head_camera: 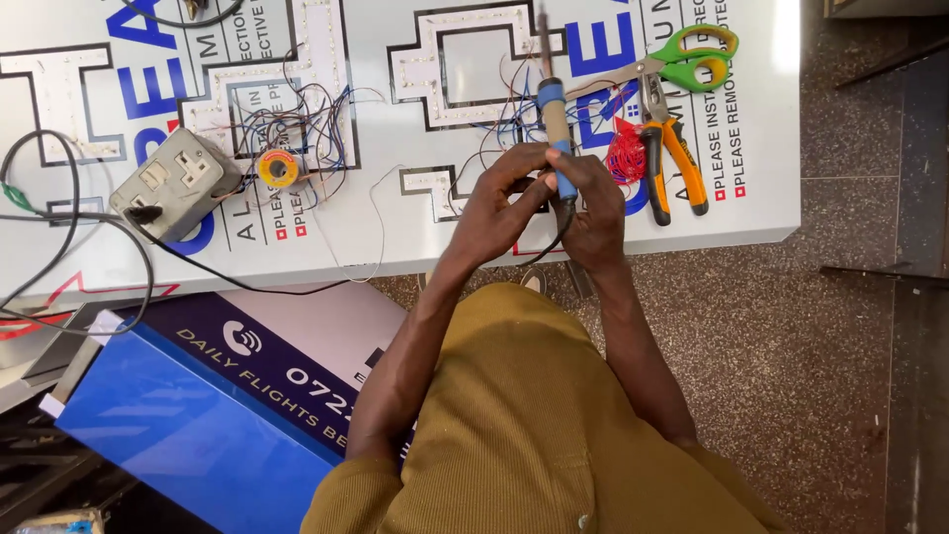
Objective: Soldering wires to LED modules to assemble a lighted sign
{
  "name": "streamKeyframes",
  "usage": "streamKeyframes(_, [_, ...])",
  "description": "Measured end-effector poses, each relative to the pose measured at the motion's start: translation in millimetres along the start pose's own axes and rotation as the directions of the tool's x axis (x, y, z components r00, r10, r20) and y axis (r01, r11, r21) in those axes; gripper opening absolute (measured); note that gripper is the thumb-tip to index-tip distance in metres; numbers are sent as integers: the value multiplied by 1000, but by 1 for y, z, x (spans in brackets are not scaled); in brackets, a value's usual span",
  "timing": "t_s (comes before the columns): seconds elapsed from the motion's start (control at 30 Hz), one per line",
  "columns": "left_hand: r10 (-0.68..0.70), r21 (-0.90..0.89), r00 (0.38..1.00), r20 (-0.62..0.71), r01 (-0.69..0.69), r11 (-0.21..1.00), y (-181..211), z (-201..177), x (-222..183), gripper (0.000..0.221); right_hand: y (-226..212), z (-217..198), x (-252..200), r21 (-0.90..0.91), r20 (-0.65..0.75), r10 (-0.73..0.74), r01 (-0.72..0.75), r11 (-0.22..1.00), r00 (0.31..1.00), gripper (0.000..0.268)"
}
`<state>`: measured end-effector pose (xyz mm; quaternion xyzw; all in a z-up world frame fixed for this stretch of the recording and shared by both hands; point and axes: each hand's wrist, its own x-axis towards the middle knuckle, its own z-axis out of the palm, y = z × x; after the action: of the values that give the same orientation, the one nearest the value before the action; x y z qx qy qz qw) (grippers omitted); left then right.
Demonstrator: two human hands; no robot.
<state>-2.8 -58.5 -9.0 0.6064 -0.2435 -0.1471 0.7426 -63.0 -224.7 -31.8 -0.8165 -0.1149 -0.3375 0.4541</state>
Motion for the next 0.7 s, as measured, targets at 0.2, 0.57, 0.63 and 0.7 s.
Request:
streamKeyframes(0.2, [34, 190, 996, 84, -50, 981, 51, -41, -16, 24, 24, 5, -10, -96, -261, -198, 178, 979, 945, 21])
streamKeyframes(0.57, [36, 600, 999, 32, -48, 799, 5, -99, -47, 32, 53, -27, -23, 794, -309, 663, -199, 575, 682, 45])
streamKeyframes(0.63, [78, 590, 997, -18, -52, 806, -2, -107, -43, 35, 47, -28, -19, 838, -225, 723, -248, 485, 654, 56])
streamKeyframes(0.7, [58, 593, 998, 22, -60, 803, -2, -113, -43, 42, 36, -26, -12, 949, -117, 774, -160, 272, 622, 51])
